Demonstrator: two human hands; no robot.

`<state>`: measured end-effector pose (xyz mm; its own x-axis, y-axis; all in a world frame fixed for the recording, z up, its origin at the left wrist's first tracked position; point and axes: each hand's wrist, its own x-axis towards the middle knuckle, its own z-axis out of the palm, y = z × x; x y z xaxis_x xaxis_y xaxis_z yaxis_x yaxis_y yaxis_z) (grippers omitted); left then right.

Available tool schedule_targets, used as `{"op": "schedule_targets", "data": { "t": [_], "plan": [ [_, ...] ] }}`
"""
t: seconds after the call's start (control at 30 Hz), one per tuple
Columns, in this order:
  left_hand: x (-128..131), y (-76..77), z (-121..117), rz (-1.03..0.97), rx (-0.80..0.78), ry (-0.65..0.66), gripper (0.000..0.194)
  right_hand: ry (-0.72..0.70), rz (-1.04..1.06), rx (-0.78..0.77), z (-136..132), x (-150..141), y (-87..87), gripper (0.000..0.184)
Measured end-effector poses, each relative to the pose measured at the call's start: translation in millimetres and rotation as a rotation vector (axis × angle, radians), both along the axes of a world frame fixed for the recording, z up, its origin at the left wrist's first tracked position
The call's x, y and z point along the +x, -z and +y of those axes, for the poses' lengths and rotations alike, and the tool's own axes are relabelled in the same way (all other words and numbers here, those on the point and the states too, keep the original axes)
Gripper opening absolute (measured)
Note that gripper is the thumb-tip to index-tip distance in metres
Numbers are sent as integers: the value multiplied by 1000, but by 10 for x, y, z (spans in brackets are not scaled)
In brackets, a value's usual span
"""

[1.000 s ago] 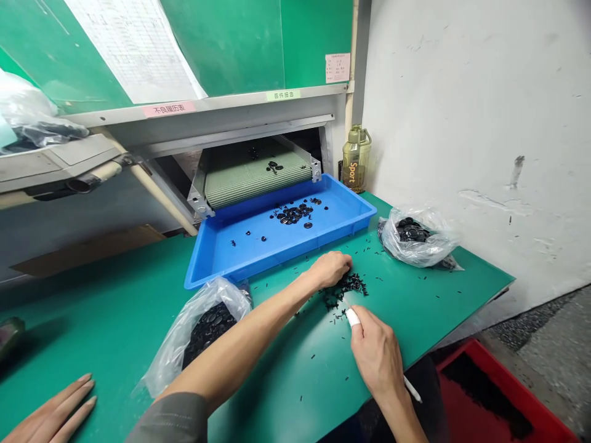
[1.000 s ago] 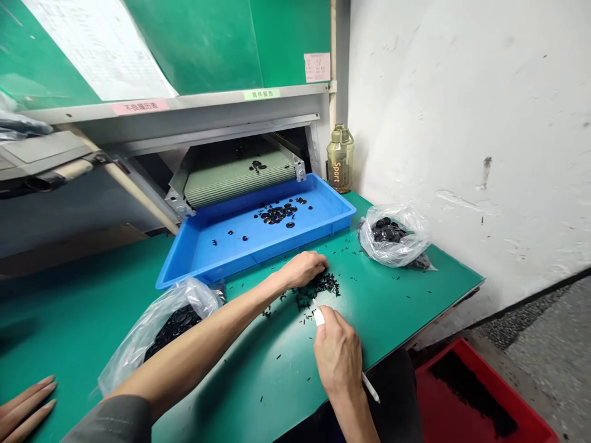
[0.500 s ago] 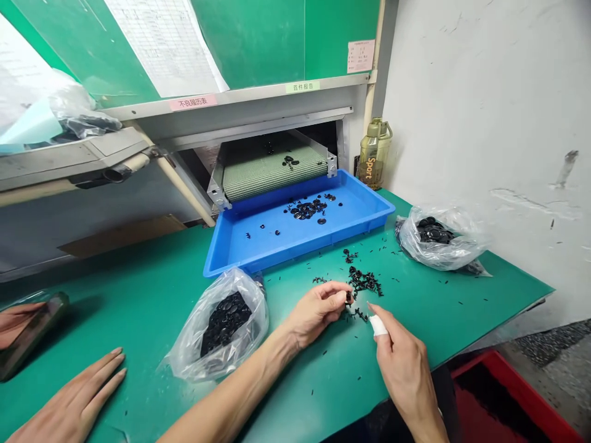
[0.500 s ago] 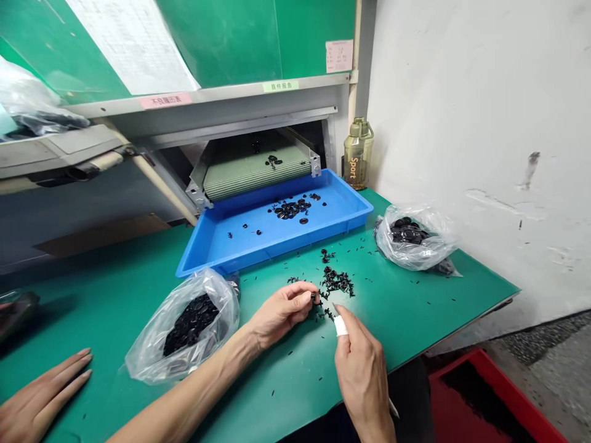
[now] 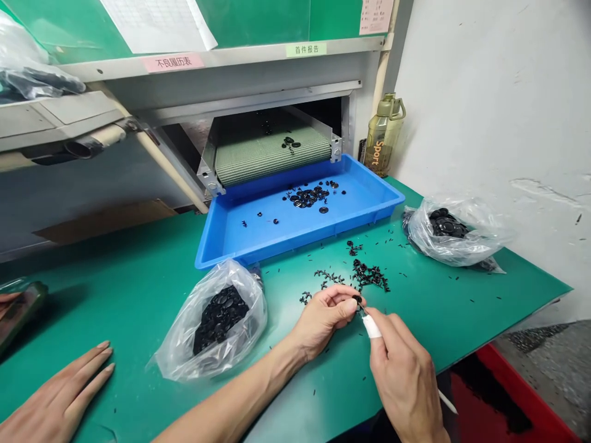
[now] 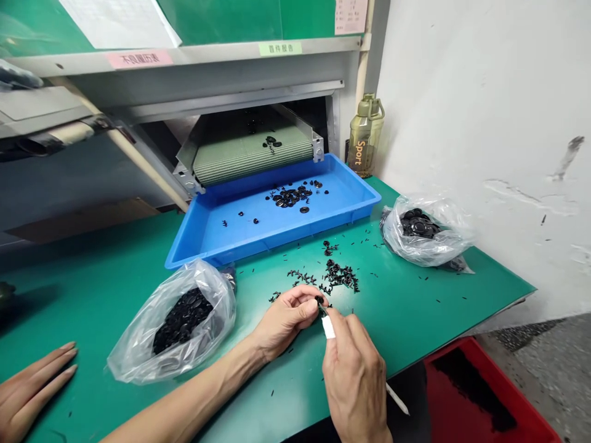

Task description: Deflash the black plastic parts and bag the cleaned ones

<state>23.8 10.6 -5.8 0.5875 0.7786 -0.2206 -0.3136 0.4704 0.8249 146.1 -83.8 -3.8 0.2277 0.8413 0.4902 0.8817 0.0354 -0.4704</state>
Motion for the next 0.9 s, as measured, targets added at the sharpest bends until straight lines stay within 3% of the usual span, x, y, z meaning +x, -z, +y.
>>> {"op": "schedule_targets", "data": {
  "t": [0.3, 0.47, 0.77, 0.9],
  "plan": [
    [17, -10, -26, 70, 46, -27, 33, 38, -159, 37, 17, -27, -60, 37],
    [17, -12, -58, 94, 58, -45, 31, 16, -145, 37, 11, -23, -50, 37],
    [36, -47, -90, 196, 189, -80, 25, 82, -215, 47, 13, -70, -37, 35],
    [19, -56, -68, 233, 270, -81, 20, 22, -71, -9, 56, -45, -69, 33]
  ]
}}
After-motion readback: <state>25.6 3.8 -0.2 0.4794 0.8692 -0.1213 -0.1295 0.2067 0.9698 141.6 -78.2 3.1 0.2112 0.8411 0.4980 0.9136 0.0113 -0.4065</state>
